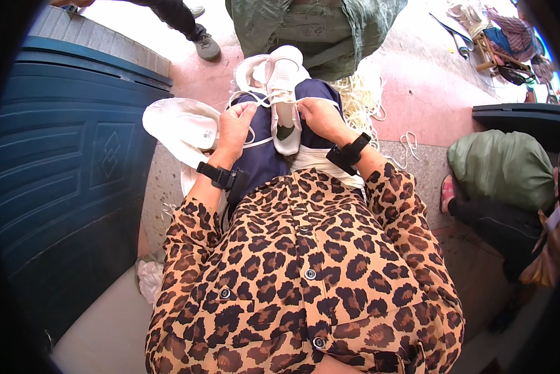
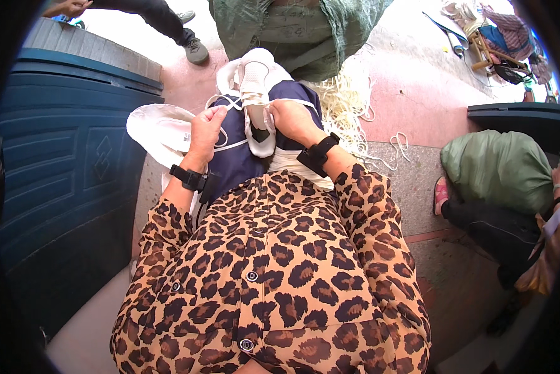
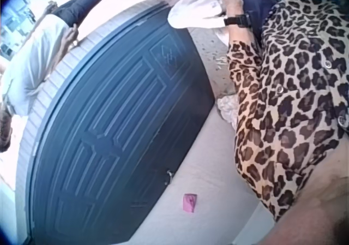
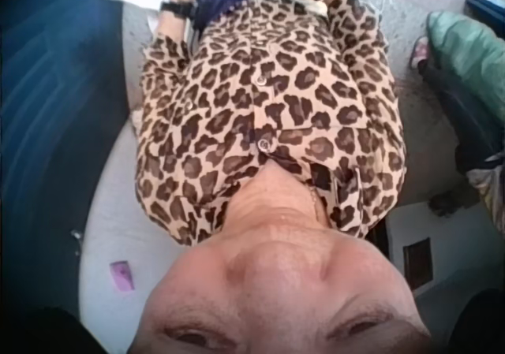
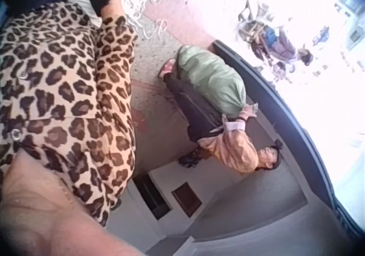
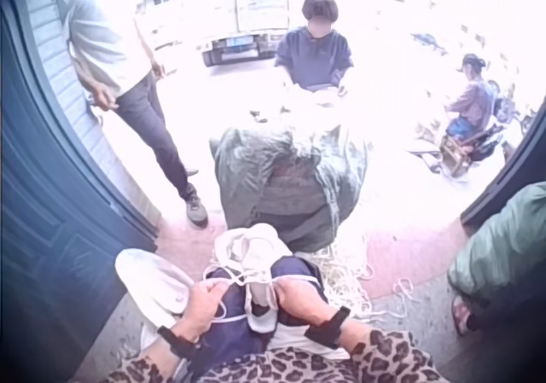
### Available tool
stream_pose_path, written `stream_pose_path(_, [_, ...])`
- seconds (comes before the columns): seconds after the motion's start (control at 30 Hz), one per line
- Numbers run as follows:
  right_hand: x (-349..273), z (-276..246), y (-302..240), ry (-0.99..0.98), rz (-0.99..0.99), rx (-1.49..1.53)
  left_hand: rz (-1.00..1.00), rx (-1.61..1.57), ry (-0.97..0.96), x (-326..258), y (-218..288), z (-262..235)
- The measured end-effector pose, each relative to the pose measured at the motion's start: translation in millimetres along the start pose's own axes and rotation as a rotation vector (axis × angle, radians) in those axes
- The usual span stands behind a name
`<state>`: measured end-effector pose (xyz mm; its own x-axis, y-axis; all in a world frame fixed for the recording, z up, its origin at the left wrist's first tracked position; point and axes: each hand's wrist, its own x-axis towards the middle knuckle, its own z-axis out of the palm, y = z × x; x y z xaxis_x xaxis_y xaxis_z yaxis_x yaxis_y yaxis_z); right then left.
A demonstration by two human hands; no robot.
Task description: Lacing and tagging white athletic shoes during footwear manufacturing.
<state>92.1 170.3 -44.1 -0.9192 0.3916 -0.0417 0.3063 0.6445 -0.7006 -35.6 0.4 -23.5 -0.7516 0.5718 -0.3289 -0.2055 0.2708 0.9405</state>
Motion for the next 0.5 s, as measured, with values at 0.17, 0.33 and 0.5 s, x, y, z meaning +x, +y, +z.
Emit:
stream_pose_path(0.17, [-0.3,-3.9,-5.8,-0.091,0.105,0.146,0.054,0.100,-0.014,-6.9,-9.7,8.3])
stream_pose_path(0.33, [0.9,11.5,-17.7,0.118,-0.113,-0.277,0.426,0.721,0.074,6.0,-13.5,14.7])
stream_pose_path(0.5, [-0.3,5.6,-15.7,0.196,-0.083,-0.290,-0.042,0.267,-0.007,-2.0,5.8,16.1])
